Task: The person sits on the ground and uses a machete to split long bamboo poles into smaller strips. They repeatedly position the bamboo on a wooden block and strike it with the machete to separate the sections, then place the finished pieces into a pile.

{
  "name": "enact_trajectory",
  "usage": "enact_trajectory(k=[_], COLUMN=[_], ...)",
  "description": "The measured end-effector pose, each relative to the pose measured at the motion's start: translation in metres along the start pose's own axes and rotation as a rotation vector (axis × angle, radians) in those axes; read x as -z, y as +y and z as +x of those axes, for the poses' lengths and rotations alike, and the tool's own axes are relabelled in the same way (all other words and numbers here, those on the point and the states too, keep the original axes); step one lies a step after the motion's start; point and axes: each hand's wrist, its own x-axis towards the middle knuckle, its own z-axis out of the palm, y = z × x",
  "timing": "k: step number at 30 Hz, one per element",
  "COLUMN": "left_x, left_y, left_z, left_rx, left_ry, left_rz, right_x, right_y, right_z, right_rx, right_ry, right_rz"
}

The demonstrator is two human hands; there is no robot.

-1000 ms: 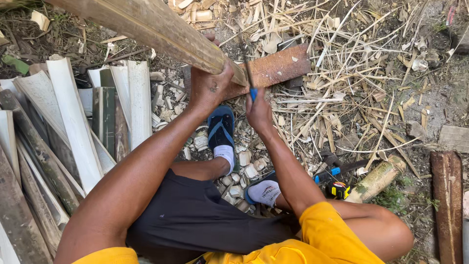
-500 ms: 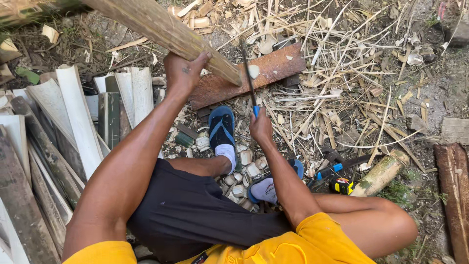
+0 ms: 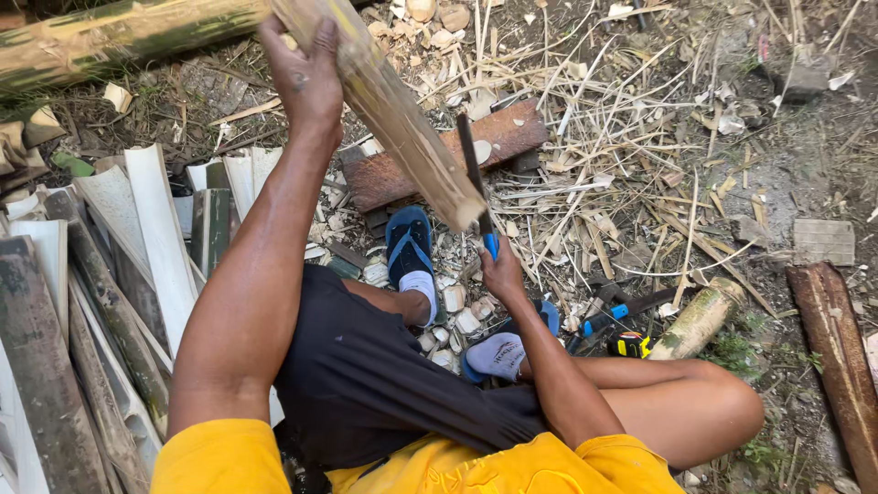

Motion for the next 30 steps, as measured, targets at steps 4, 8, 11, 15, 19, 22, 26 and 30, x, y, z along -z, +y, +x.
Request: enact_trajectory(k=[4,8,11,15,19,22,26,30], left_x=[0.006,0.003,-0.024,-0.036,-0.044,-0.049,-0.057,-0.06], left_y=[-0.002,0.023,0.057,0.084,0.052,0.039,0.034,0.015], left_z=[0.014,0.004,-0.022,-0.041,-0.054,-0.053,-0.055,-0.052], left_rx=[-0.008,0.195,-0.033,-0.117,-0.506,-0.282,-0.151,-0.467], left_ry=[0.126,-0.017,-0.24,-0.412,-0.537,-0.539,-0.469,-0.412], left_rz=[-0.127,-0.241,0.072,1.015,0.832,0.366,0.181,0.207], right_x=[-0.002,0.004,0.019,0.022,-0.006,-0.029,-0.044,-0.04], right_y=[0.036,0.035,0.018,0.0,0.019,0.049,0.079,0.074], right_z=[-0.016,-0.031,-0.026,-0.022,-0.018,-0.018,-0.022,-0.025], right_rx=[-0.171,-0.21,-0.158,-0.07,0.044,-0.074,0.007,-0.128], right_ry=[0.058,0.228,0.193,0.066,0.035,-0.094,-0.038,-0.112], right_rz=[-0.011,0.044,0.072,0.062,-0.019,-0.079,-0.081,-0.11])
